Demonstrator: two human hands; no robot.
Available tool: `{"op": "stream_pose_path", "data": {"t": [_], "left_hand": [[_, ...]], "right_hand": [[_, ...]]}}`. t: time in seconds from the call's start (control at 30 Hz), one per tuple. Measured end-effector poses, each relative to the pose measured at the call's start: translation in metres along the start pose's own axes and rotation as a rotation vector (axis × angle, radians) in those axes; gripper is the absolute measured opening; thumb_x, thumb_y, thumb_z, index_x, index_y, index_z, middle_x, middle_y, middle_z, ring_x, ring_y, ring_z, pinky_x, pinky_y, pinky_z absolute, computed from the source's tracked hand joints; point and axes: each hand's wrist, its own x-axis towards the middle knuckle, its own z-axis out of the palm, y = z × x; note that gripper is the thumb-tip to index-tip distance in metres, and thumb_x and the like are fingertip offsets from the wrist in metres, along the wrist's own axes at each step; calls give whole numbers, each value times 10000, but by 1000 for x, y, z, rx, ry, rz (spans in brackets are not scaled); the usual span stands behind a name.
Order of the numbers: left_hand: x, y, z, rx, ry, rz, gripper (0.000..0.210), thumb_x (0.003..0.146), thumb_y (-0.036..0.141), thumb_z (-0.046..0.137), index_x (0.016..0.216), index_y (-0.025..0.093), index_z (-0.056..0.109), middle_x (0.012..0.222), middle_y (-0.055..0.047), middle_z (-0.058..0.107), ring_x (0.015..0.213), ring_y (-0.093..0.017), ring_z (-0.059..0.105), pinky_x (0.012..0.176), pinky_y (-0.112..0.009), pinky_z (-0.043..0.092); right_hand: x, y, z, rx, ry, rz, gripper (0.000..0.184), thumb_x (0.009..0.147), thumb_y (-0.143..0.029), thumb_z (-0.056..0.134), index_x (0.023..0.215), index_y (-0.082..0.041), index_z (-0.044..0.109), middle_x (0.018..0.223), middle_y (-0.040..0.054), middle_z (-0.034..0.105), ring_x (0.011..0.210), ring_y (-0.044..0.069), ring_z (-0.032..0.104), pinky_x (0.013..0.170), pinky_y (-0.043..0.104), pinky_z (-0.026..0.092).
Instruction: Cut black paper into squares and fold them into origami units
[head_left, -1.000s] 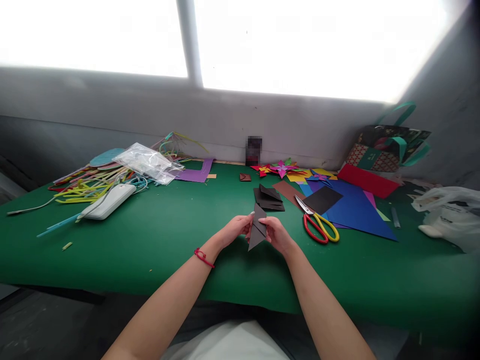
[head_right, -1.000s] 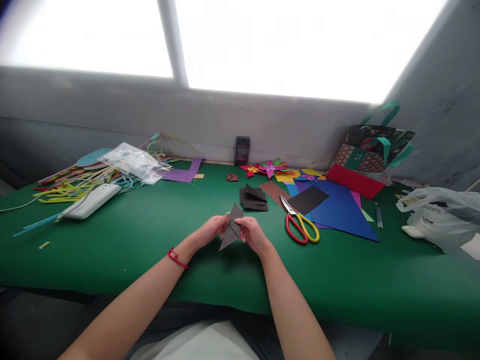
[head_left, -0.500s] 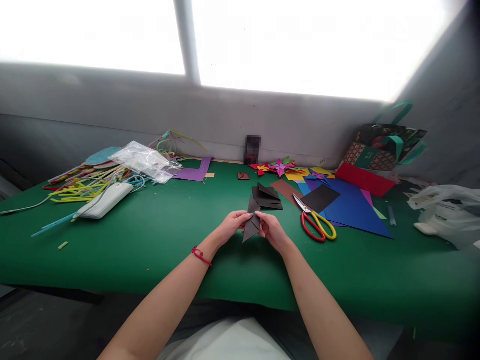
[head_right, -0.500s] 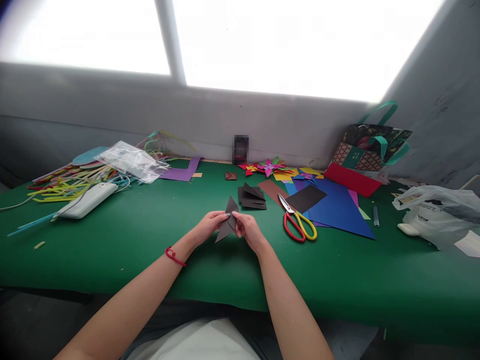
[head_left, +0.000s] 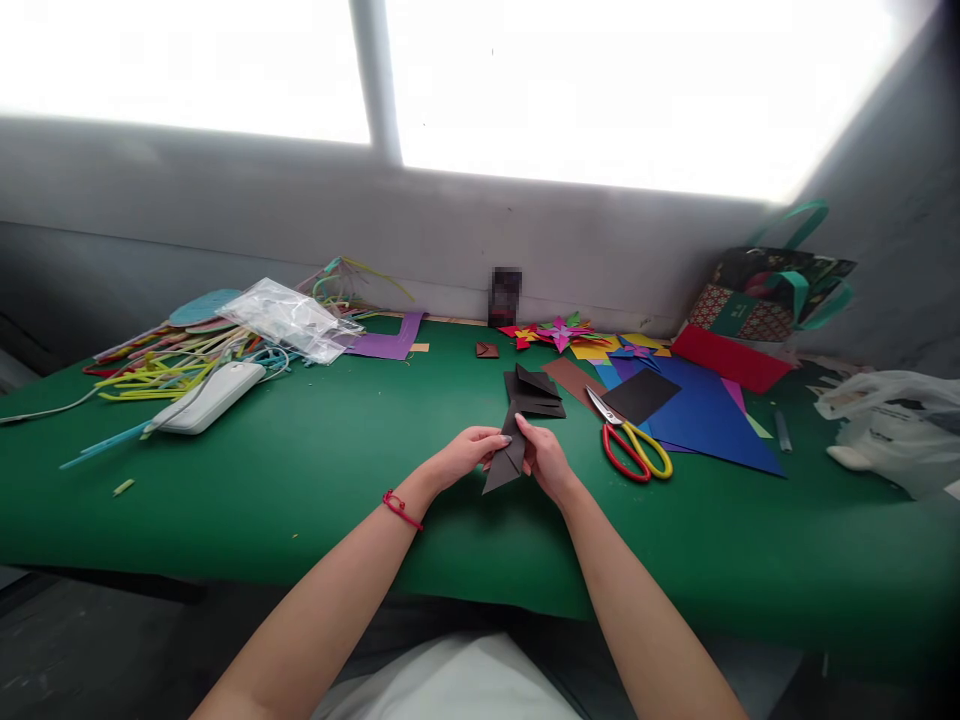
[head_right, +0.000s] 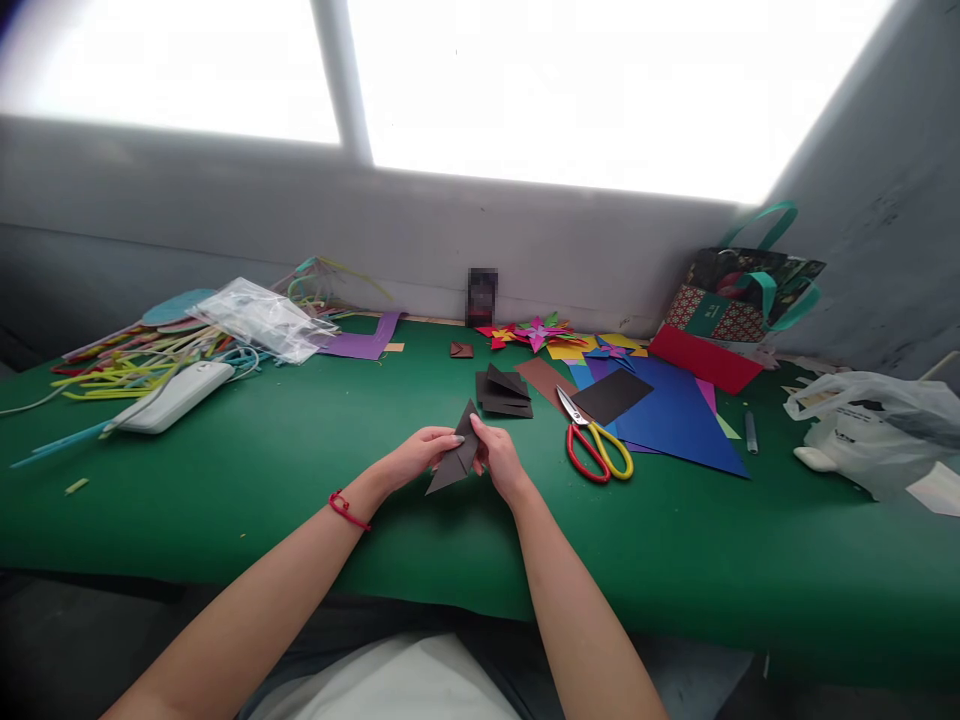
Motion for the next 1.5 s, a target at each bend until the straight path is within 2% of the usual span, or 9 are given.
{"op": "stream_pose_path", "data": {"t": [0.23,0.4,0.6,0.77,0.9,1.07,1.27,1.37,1.5], "left_hand": [[0,0,1,19,-45,11,278,714,379,550,674,107,587,553,-14,522,491,-84,435,461,-207,296],[5,-2,-2,12,62,68,266,725,383,531,636,132,535,507,23,453,459,-69,393,447,-197,283],[8,0,-2,61,116,131,283,727,373,524,569,148,459,468,45,416,425,-60,374,430,-190,299],[10,-5,-3,3,133,50,317,722,441,509,628,139,493,481,22,476,416,-84,439,440,-210,355],[14,-12,-7,-82,127,4,355,726,475,489,673,125,505,533,-20,551,451,-124,515,469,-241,397],[19,-16,-15,-33,302,72,362,745,484,468,694,130,524,503,-8,551,408,-113,498,436,-234,390],[23,-20,-16,67,302,63,422,771,519,410,639,132,513,462,-16,541,370,-112,499,396,-223,365],[23,-21,-15,105,321,81,433,766,527,419,601,134,495,449,-18,536,347,-104,484,381,-219,357],[21,-20,-14,110,329,60,423,778,508,407,623,131,517,423,-4,521,340,-100,476,385,-216,365]], "right_hand": [[3,4,-3,-62,40,-20,506,760,-543,459,408,-181,435,292,-25,398,264,80,321,316,233,190],[-2,-2,5,-108,-36,25,537,748,-598,415,444,-164,496,351,-3,462,304,87,374,327,220,249],[-4,-6,8,-175,-99,-51,463,755,-545,458,546,-149,578,424,-11,511,303,58,318,337,216,213],[-5,-5,6,-218,-82,-41,446,708,-562,505,523,-159,560,364,-36,456,293,60,298,320,216,195],[-5,-3,7,-235,-127,-29,454,747,-555,455,547,-158,546,363,-41,437,311,66,339,330,206,251],[-3,3,9,-308,-97,-74,301,723,-475,531,779,-180,536,574,-27,549,409,80,454,326,175,306],[-1,10,7,-462,77,-223,308,713,-389,568,959,-212,518,720,-7,585,495,106,507,371,191,368],[0,12,5,-512,96,-250,293,735,-386,545,975,-222,521,768,4,602,482,114,513,380,211,368],[0,13,4,-583,98,-279,220,761,-401,513,872,-222,574,630,-10,595,448,123,499,411,226,352]]}}
